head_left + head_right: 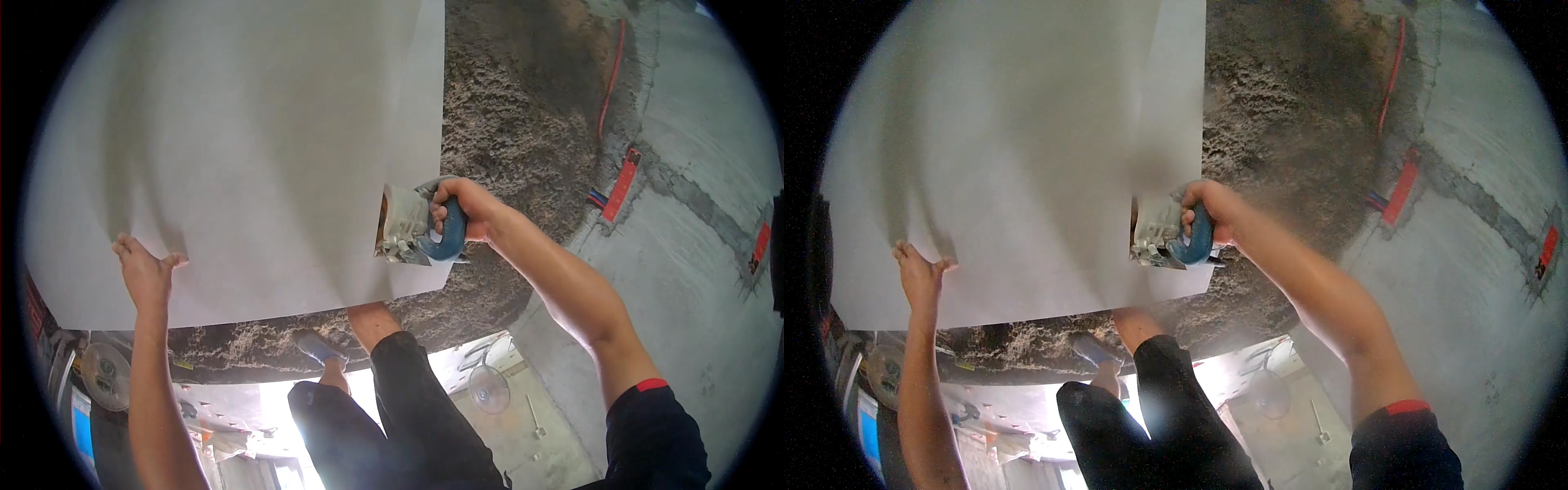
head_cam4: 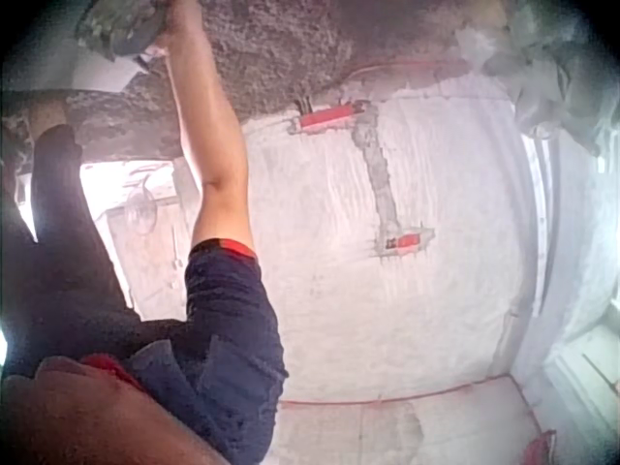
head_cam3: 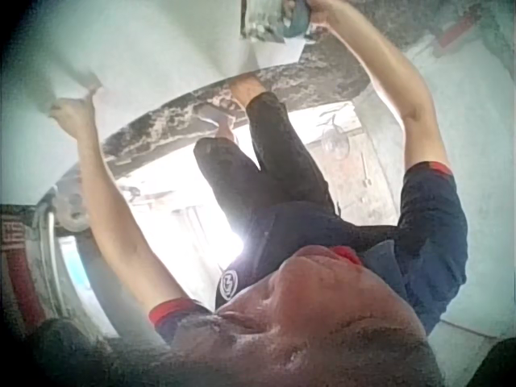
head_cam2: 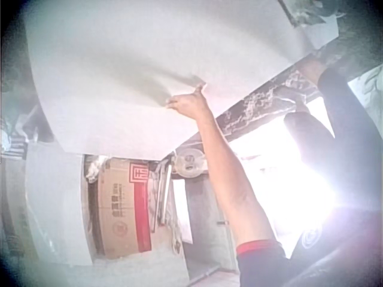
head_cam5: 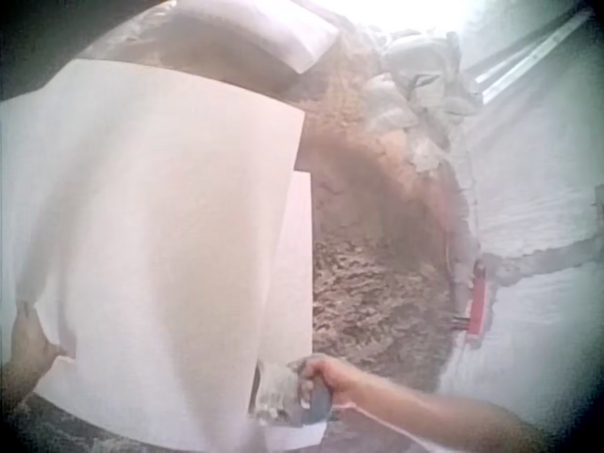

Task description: The person measures a large tile with a tape measure and marks it using a marker, then cuts the tile along the marked line using a handheld circular saw while holding the tile steady by hand.

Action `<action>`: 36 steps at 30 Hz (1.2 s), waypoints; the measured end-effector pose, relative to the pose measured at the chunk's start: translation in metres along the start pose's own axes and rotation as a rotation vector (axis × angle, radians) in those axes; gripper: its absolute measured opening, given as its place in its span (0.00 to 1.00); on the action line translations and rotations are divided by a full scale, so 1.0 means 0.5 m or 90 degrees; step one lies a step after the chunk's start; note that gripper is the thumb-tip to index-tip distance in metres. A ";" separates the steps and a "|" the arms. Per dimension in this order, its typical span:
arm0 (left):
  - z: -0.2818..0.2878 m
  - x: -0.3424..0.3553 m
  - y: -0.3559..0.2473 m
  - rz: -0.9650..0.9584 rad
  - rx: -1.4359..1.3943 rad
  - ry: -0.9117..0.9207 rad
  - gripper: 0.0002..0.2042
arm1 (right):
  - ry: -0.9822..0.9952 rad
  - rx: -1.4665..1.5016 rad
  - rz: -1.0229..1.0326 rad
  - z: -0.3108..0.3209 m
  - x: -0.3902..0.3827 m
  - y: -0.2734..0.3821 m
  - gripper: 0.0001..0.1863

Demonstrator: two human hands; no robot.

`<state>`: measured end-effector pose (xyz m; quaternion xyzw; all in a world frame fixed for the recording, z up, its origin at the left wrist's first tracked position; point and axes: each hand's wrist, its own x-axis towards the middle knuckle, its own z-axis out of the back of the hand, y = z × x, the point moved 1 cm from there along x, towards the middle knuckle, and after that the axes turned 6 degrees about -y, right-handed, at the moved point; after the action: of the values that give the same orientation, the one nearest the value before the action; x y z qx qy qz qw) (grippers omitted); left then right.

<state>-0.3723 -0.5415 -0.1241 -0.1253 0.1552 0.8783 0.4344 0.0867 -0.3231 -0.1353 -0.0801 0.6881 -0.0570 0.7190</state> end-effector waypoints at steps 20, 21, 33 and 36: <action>0.015 0.004 -0.006 0.034 0.047 0.055 0.55 | 0.043 -0.036 -0.065 -0.010 -0.002 0.012 0.03; 0.017 0.005 -0.006 0.036 0.047 0.056 0.55 | 0.040 -0.042 -0.058 -0.013 -0.003 0.012 0.02; -0.003 0.007 0.011 0.043 0.062 0.040 0.57 | 0.041 -0.056 -0.071 -0.015 -0.001 0.022 0.01; -0.002 0.008 0.009 0.031 0.070 0.044 0.56 | 0.041 -0.058 -0.074 -0.015 -0.002 0.023 0.01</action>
<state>-0.3785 -0.5416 -0.1260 -0.1275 0.2213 0.8738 0.4138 0.0789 -0.3120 -0.1367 -0.1507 0.7072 -0.0693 0.6873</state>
